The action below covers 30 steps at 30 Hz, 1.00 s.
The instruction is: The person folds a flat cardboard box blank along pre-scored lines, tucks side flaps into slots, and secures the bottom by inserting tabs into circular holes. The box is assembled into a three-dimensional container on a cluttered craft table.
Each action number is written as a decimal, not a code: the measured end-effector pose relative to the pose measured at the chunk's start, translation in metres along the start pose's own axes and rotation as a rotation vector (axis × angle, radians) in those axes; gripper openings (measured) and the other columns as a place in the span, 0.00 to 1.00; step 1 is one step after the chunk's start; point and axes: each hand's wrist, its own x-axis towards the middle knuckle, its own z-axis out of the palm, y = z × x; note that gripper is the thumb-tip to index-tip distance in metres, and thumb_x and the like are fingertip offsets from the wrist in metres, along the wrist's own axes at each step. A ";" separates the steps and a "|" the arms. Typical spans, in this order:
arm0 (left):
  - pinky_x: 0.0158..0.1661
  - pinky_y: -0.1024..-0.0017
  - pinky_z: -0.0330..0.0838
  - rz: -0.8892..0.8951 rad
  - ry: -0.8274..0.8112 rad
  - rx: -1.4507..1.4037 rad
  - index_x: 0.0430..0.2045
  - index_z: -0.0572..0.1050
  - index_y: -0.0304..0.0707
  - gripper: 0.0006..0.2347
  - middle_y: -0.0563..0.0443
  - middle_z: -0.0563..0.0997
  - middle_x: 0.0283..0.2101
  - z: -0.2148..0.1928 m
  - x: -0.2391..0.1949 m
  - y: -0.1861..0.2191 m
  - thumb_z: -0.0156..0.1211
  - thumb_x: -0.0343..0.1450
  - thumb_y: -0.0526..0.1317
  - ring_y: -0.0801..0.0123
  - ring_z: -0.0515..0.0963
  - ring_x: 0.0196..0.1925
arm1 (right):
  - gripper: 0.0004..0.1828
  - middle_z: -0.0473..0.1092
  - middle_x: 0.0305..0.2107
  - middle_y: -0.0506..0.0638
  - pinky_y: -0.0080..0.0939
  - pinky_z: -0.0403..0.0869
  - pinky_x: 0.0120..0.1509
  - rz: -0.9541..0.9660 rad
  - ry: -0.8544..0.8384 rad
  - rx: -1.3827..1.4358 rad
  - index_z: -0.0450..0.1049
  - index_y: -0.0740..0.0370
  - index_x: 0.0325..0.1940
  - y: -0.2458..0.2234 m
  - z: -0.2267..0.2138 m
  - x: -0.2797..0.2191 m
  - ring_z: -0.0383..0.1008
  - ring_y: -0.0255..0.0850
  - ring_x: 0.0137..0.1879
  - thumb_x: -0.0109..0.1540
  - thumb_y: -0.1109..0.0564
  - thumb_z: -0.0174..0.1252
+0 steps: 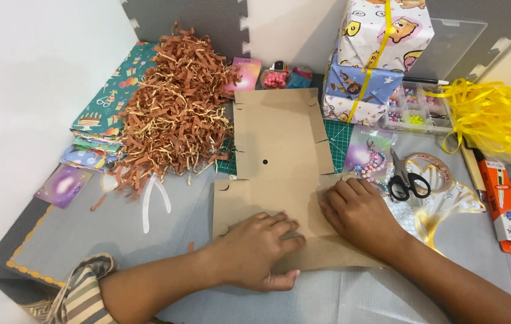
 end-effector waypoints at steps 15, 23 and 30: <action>0.43 0.57 0.88 -0.604 -0.078 -0.256 0.46 0.91 0.43 0.08 0.43 0.93 0.38 -0.092 0.006 -0.041 0.73 0.76 0.41 0.48 0.94 0.43 | 0.17 0.90 0.44 0.58 0.64 0.82 0.64 0.530 -0.396 0.625 0.91 0.55 0.55 0.032 -0.063 0.021 0.90 0.62 0.55 0.75 0.47 0.61; 0.45 0.59 0.85 -0.734 -0.099 -0.274 0.48 0.91 0.44 0.10 0.44 0.92 0.37 -0.070 0.009 -0.060 0.74 0.75 0.42 0.51 0.92 0.43 | 0.26 0.91 0.48 0.61 0.63 0.73 0.79 0.805 -0.234 1.082 0.91 0.62 0.57 0.039 -0.045 0.013 0.88 0.55 0.64 0.78 0.43 0.53; 0.60 0.39 0.78 -0.544 -0.014 -0.199 0.57 0.87 0.41 0.19 0.38 0.85 0.55 -0.051 0.003 -0.071 0.79 0.72 0.43 0.40 0.84 0.62 | 0.28 0.81 0.61 0.45 0.57 0.68 0.71 0.317 -0.196 0.532 0.88 0.45 0.61 0.009 -0.007 -0.003 0.75 0.52 0.71 0.58 0.41 0.82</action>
